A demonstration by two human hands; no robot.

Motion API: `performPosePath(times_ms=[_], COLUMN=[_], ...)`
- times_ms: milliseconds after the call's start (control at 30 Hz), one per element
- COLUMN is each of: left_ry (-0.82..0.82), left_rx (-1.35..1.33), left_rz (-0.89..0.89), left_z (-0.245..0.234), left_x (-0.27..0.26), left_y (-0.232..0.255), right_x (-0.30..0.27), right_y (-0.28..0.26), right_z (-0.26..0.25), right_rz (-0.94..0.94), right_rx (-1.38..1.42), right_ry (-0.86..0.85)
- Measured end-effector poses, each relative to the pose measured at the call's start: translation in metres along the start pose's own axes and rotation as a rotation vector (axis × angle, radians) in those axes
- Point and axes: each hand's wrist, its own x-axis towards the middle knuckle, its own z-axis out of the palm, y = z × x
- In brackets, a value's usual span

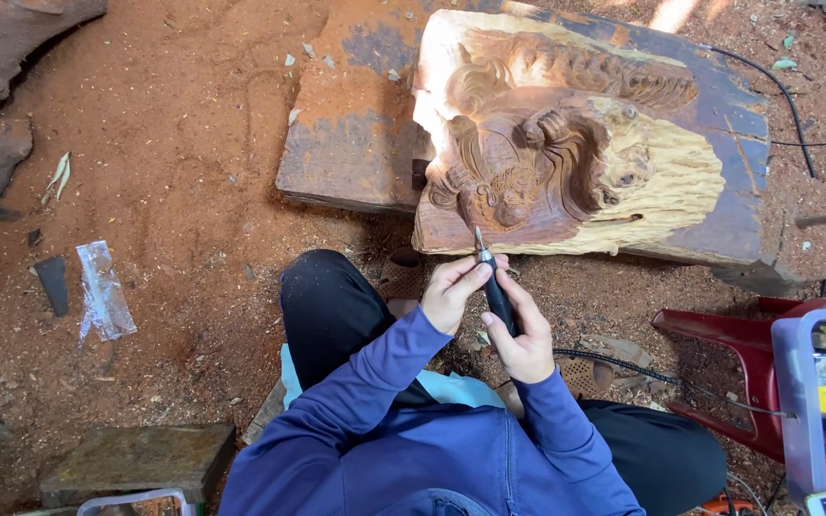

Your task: Carving intricate details into a wooden sculpture using a handheld rotary tool.

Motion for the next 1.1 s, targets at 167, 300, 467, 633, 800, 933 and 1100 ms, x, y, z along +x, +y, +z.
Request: performPosePath(times_ms=[167,300,467,633,800,933,1100], left_ry=[0.018,0.014,0.001,-0.025,-0.027,-0.043,-0.072], left_rx=[-0.130,-0.053,-0.054,0.057,-0.030,0.019,0.077], left_rz=[-0.067,-0.050,-0.029,0.013,-0.004,0.010,0.049], left_z=[-0.006,-0.004,-0.004,-0.006,-0.009,-0.008,-0.013], left_x=[0.004,0.003,0.002,0.002,0.002,0.002,0.004], left_y=[-0.015,-0.008,-0.006,-0.011,-0.016,-0.011,-0.014], right_x=[0.000,0.000,-0.001,-0.010,-0.006,-0.006,-0.008], right_y=[0.003,0.003,0.007,0.023,0.019,0.021,0.025], right_z=[-0.001,0.001,0.001,0.000,0.001,0.003,0.003], right_rz=[0.007,0.007,0.015,0.025,0.006,-0.005,0.006], right_rx=[-0.005,-0.002,0.007,0.046,0.048,0.039,0.063], right_ry=[-0.020,-0.006,-0.008,0.031,0.009,0.024,0.047])
